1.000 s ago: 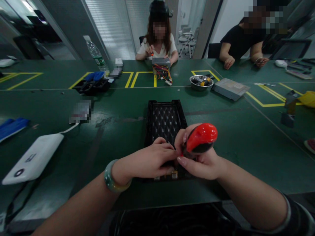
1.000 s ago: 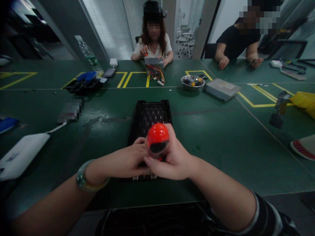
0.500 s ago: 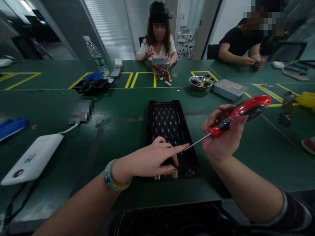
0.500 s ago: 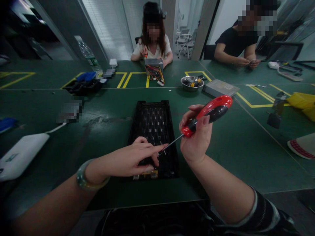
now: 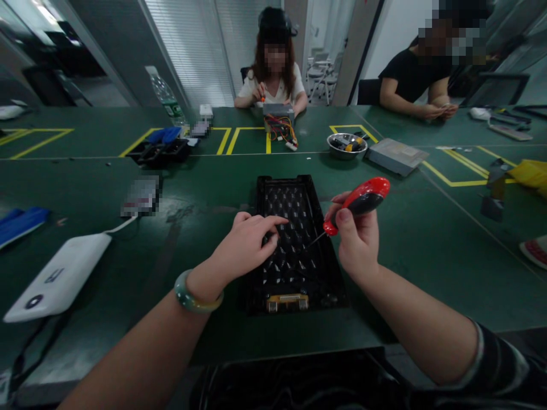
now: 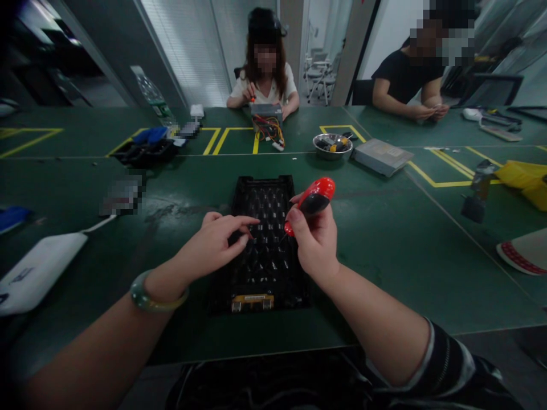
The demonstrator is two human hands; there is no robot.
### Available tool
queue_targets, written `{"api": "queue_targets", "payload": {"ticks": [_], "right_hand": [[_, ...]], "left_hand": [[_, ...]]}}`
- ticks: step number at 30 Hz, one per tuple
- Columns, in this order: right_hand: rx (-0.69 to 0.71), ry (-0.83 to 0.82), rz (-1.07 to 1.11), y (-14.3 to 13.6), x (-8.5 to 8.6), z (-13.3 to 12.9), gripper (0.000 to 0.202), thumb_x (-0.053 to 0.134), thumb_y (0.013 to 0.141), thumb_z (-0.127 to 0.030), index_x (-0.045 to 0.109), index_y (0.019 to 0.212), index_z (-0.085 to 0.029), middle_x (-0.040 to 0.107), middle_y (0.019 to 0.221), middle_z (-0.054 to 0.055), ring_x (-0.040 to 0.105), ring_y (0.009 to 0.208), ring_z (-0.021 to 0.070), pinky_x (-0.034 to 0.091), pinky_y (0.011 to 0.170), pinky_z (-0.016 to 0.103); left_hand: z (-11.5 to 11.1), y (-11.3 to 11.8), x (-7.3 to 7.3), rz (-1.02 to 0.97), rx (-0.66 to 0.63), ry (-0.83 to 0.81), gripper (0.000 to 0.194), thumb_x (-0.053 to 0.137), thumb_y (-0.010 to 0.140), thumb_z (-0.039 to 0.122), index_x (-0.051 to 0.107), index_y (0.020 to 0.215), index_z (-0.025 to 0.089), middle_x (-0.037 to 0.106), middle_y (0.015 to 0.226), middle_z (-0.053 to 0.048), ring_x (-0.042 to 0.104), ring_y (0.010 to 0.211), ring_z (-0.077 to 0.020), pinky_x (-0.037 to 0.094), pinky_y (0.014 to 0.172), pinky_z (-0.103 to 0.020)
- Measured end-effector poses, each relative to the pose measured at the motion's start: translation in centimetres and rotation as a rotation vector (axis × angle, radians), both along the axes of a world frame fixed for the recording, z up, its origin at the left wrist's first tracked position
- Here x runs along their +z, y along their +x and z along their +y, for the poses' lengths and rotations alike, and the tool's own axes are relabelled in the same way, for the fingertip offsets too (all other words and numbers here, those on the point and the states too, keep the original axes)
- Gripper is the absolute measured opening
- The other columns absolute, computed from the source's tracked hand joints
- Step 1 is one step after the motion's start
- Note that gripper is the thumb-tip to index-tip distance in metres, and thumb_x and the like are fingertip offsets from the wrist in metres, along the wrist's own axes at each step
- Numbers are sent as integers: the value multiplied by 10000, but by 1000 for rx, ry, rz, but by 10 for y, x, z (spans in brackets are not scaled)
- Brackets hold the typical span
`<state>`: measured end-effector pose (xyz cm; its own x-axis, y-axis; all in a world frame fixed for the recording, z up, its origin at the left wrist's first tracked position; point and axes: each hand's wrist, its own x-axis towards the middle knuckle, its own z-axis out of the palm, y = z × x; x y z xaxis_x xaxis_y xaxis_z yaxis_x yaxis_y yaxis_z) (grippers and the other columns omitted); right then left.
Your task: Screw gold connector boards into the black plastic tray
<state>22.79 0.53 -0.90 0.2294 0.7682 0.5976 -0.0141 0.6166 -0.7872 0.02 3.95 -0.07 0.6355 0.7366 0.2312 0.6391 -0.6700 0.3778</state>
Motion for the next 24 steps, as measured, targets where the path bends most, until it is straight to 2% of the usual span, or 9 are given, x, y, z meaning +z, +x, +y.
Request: {"api": "queue_targets", "payload": {"ticks": [4, 9, 14, 20, 24], "right_hand": [[-22, 15, -24, 2, -5, 3, 185, 670, 970, -375, 623, 1114, -268, 639, 912, -13, 587, 758, 125, 466, 711, 307], [-31, -86, -120, 5, -9, 7, 219, 695, 949, -398, 623, 1113, -272, 627, 883, -20, 576, 749, 130, 469, 725, 324], [-56, -92, -48, 5, -8, 8, 251, 701, 936, -444, 620, 1095, -268, 644, 982, -4, 596, 794, 129, 486, 704, 308], [-56, -57, 50, 2, 1, 7, 212, 662, 967, -454, 611, 1032, -259, 623, 799, -34, 574, 665, 100, 466, 609, 267], [-64, -57, 106, 1, 4, 7, 220, 649, 974, -470, 605, 1011, -258, 621, 764, -41, 562, 638, 95, 458, 579, 257]], "left_hand": [[0, 2, -1, 13, -13, -22, 367, 538, 987, 228, 589, 1349, 260, 744, 1069, 10, 652, 995, -191, 293, 973, -411], [-5, 4, 1, -11, -86, -72, 362, 572, 980, 226, 590, 1339, 277, 752, 1121, 15, 671, 1060, -188, 291, 997, -408], [-9, 7, 2, -20, -160, -106, 321, 611, 985, 242, 599, 1303, 284, 754, 1194, 21, 680, 1115, -185, 285, 1010, -405], [-11, 10, -2, -25, -199, -166, 432, 748, 936, 384, 577, 1321, 288, 724, 1300, 13, 664, 1179, -199, 285, 1036, -391], [-11, 14, -3, -13, -174, -216, 384, 750, 931, 440, 617, 1256, 283, 757, 1202, 24, 683, 1127, -200, 285, 1031, -394]]}}
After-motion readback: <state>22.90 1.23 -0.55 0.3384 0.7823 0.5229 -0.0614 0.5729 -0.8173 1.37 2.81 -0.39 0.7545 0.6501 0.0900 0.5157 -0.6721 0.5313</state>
